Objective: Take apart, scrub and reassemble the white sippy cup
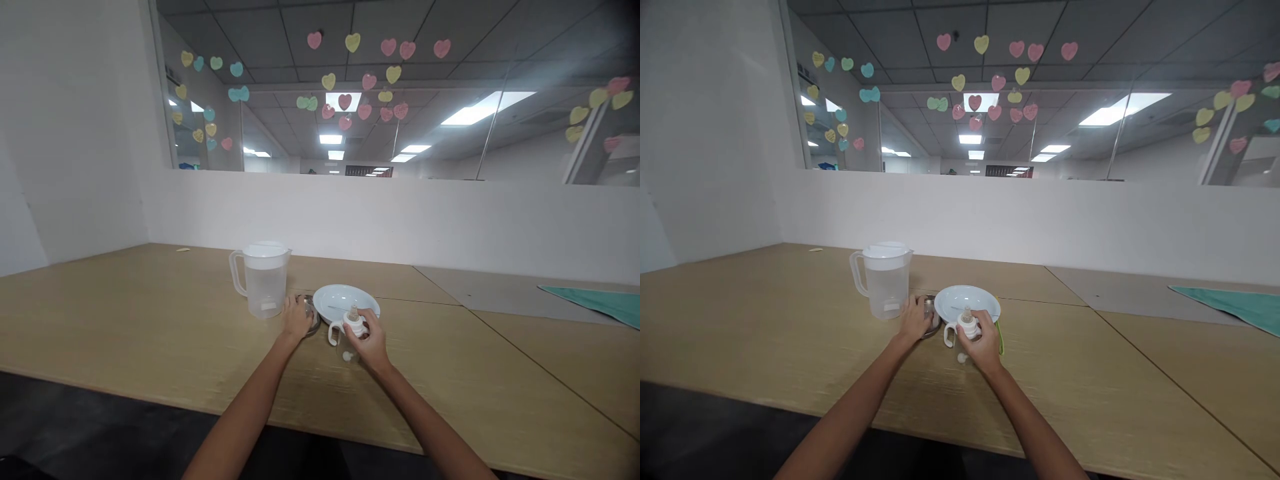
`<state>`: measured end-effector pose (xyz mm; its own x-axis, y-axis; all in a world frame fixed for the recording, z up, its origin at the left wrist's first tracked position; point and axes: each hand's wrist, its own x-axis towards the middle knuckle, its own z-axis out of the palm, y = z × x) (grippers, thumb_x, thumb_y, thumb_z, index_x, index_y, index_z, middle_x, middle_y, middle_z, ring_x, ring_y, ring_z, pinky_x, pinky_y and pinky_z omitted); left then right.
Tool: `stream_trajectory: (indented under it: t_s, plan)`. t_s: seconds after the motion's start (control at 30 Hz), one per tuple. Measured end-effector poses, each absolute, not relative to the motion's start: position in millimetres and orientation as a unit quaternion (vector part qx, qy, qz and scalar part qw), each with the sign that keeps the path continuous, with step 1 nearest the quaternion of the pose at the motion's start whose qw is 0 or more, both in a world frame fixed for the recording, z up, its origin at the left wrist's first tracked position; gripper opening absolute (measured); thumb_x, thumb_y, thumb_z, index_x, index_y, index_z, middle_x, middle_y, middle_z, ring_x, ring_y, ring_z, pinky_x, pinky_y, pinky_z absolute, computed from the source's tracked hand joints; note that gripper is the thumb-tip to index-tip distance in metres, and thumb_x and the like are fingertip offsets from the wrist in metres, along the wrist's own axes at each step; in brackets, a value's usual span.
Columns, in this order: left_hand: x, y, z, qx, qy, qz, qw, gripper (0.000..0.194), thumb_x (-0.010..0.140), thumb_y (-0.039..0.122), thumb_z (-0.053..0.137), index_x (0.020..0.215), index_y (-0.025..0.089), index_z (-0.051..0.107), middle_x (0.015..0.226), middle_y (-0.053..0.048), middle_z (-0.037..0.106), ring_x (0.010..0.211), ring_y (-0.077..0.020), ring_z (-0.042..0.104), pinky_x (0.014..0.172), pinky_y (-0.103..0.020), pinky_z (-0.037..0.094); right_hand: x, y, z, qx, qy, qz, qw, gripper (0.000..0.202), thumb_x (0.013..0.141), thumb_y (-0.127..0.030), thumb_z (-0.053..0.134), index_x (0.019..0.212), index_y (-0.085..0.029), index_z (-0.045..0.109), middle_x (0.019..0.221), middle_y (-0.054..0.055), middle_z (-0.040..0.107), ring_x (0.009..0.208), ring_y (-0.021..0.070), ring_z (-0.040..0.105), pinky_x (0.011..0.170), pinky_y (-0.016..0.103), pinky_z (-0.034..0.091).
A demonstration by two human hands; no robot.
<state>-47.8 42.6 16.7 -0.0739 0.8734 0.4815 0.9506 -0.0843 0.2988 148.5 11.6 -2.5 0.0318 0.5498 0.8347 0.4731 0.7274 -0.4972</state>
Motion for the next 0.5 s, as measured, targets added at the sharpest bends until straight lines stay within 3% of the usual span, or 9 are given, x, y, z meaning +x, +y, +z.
stream_trajectory:
  t_s: [0.1, 0.2, 0.37, 0.5]
  plan:
    - [-44, 39, 22, -0.632, -0.720, -0.286, 0.022, 0.037, 0.080, 0.031, 0.051, 0.113, 0.014, 0.052, 0.116, -0.017, 0.049, 0.112, -0.0325, 0.045, 0.093, -0.046, 0.034, 149, 11, -2, -0.366, -0.695, 0.034, 0.618, 0.026, 0.076, -0.038, 0.059, 0.095, -0.020, 0.057, 0.090, 0.004, 0.060, 0.085, 0.0182, 0.058, 0.070, 0.030, 0.050]
    - [-40, 34, 30, -0.590, -0.722, -0.362, -0.002, 0.043, 0.084, 0.033, 0.047, 0.122, 0.014, 0.042, 0.118, -0.017, 0.047, 0.113, -0.0328, 0.046, 0.093, -0.050, 0.034, 148, 11, -2, -0.367, -0.695, 0.032, 0.617, 0.027, 0.075, -0.038, 0.060, 0.095, -0.020, 0.057, 0.090, 0.004, 0.061, 0.085, 0.0184, 0.058, 0.070, 0.030, 0.050]
    - [-25, 11, 41, -0.604, -0.505, -0.615, 0.041, 0.048, 0.089, 0.042, 0.043, 0.128, 0.015, 0.032, 0.121, -0.016, 0.044, 0.113, -0.0246, 0.047, 0.095, -0.040, 0.039, 145, 11, -4, -0.381, -0.677, 0.059, 0.626, 0.043, 0.073, -0.040, 0.062, 0.110, -0.020, 0.053, 0.096, 0.006, 0.061, 0.073, 0.0158, 0.061, 0.059, 0.026, 0.051]
    - [-2, -8, 36, -0.712, -0.350, -0.608, 0.031, 0.044, 0.089, 0.040, 0.047, 0.126, 0.020, 0.034, 0.121, -0.013, 0.050, 0.113, -0.0228, 0.050, 0.097, -0.040, 0.040, 144, 12, -6, -0.377, -0.678, 0.117, 0.621, 0.057, 0.073, -0.039, 0.061, 0.123, -0.021, 0.042, 0.097, 0.005, 0.061, 0.057, 0.0112, 0.058, 0.047, 0.023, 0.048]
